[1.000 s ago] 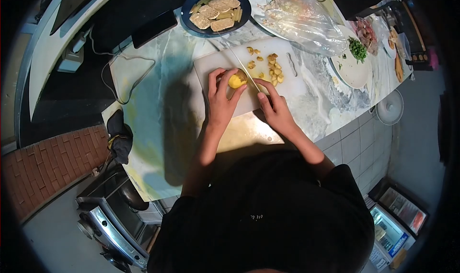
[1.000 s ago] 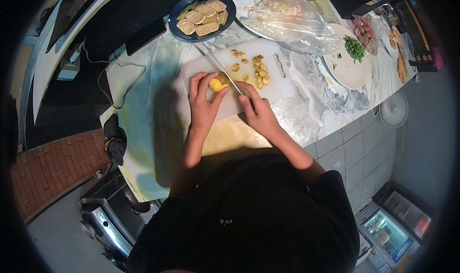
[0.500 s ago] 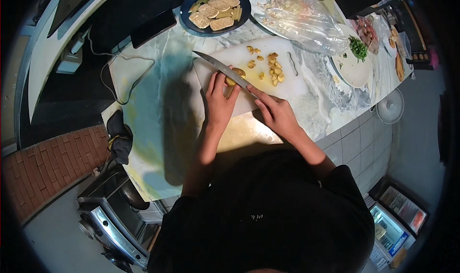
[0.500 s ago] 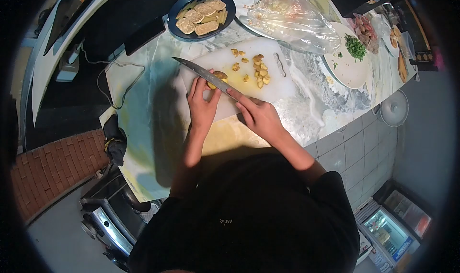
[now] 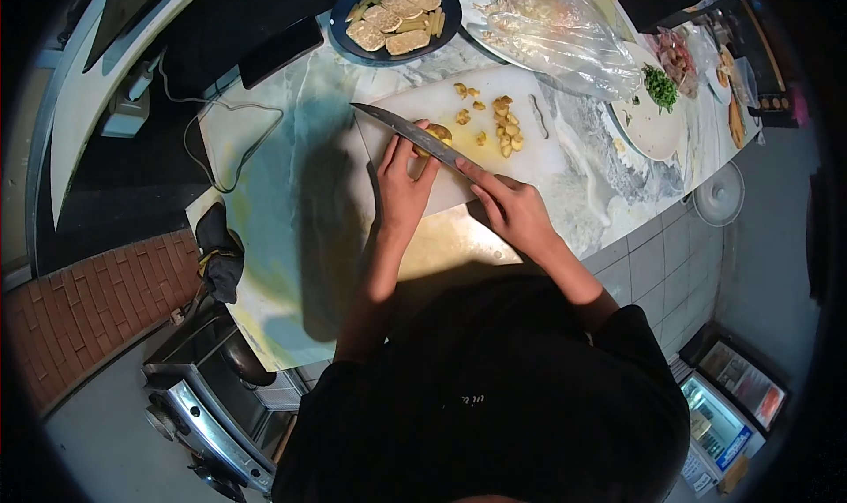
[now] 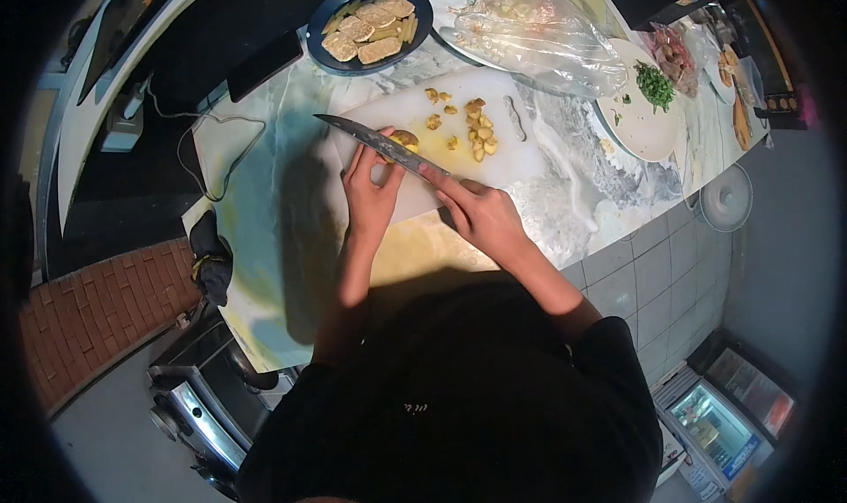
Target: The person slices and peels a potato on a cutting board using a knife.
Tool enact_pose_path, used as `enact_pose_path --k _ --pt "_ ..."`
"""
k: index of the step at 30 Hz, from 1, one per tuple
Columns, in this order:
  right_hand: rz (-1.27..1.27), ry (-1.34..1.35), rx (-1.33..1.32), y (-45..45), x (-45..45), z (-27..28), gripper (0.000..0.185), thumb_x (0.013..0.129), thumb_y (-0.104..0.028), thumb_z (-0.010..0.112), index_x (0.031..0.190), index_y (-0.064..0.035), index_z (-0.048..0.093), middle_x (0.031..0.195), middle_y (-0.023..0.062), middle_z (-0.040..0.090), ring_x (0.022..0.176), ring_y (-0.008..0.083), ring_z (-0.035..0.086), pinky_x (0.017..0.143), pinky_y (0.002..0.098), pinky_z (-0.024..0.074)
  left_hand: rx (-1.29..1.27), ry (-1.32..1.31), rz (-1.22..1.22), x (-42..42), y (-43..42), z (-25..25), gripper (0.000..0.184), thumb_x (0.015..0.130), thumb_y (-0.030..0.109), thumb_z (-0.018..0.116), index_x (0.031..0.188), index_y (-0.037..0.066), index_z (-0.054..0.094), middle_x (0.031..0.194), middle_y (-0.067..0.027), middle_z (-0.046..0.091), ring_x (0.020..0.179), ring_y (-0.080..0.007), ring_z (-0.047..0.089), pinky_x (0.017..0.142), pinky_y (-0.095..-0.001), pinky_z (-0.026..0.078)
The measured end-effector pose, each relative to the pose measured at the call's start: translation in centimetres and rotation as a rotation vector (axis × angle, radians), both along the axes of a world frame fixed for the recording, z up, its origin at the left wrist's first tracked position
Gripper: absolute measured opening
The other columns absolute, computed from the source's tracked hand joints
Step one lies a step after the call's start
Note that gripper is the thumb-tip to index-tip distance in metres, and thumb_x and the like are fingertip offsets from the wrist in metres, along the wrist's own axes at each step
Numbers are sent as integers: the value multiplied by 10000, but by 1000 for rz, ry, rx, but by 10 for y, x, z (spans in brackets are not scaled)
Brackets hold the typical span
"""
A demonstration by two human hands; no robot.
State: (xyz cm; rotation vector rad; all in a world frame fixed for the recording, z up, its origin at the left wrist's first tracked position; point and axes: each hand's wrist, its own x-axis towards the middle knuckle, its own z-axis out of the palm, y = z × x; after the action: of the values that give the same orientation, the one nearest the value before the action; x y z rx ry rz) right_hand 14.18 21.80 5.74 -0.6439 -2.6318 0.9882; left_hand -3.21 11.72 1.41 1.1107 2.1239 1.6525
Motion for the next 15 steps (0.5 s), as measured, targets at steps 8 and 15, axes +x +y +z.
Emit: enact_pose_path --k 8,15 --pt "0 -23 32 2 -5 1 482 989 -112 666 1457 -218 628 810 191 705 678 401 687 636 463 565 4 23 -14 -4 0 -1 513 830 -69 766 1329 14 678 1273 -143 726 959 -232 716 844 -331 573" --pt "-40 97 24 13 -13 -15 518 1003 -151 657 1500 -273 583 786 201 692 686 411 682 617 480 557 8 50 -12 3 1 -6 494 820 -4 827 1292 23 685 1263 -149 728 994 -266 723 839 -331 570"
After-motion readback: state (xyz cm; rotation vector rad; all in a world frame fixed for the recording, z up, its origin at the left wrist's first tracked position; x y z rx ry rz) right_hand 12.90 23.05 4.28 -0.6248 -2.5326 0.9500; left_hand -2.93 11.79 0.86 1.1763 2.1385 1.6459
